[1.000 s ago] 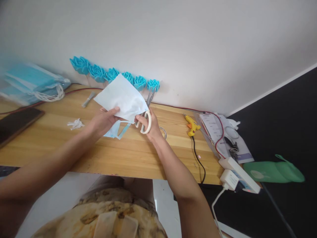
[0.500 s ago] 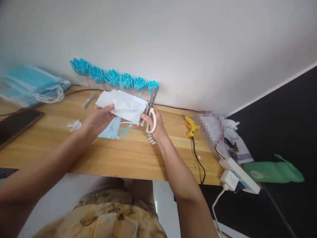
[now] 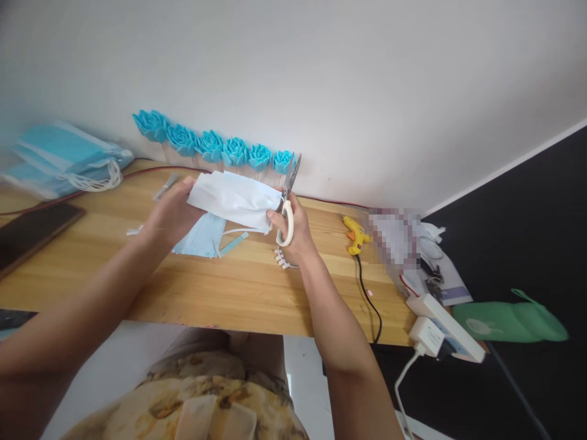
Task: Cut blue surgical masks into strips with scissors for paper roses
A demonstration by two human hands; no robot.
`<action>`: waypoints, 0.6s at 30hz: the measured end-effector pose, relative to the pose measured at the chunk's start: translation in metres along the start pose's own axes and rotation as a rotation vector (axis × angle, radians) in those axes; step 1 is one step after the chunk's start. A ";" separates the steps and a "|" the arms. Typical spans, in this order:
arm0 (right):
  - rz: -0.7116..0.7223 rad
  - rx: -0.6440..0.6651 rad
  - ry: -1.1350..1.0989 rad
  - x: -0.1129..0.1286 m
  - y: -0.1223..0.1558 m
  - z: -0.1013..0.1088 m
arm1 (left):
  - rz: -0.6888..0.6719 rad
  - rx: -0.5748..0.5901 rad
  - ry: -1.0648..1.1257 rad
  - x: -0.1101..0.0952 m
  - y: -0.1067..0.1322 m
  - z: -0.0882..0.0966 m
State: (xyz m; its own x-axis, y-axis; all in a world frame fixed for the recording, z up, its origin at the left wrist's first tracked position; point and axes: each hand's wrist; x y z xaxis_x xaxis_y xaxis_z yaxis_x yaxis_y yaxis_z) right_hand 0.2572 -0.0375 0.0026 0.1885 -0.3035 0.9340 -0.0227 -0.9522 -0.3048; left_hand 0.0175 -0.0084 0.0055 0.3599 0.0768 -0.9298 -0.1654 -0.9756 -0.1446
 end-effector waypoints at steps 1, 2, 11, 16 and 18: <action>0.016 0.014 0.026 0.001 0.000 0.002 | 0.005 -0.006 -0.013 -0.001 -0.001 0.002; 0.030 0.030 0.054 0.001 -0.001 0.004 | 0.015 -0.011 -0.031 -0.001 -0.002 0.003; 0.055 -0.019 0.047 0.002 -0.005 0.007 | -0.020 -0.236 -0.295 0.006 0.001 0.003; 0.036 -0.063 0.007 0.000 -0.007 0.006 | -0.116 -0.257 -0.293 0.004 0.001 0.003; 0.040 -0.046 0.011 0.001 -0.006 0.006 | -0.091 -0.170 -0.215 0.002 0.001 0.002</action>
State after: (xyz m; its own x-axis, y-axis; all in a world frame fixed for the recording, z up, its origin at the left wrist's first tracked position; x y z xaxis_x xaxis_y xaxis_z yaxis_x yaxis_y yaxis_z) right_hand 0.2636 -0.0318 0.0047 0.1758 -0.3416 0.9233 -0.0754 -0.9398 -0.3334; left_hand 0.0164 -0.0089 0.0032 0.1604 0.1899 -0.9686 0.0212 -0.9818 -0.1889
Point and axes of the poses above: each hand's wrist, its own y-axis away from the middle knuckle, its own z-axis out of the back of the hand, x = y × z, and after that the axes turned 13 degrees about -y, right-handed
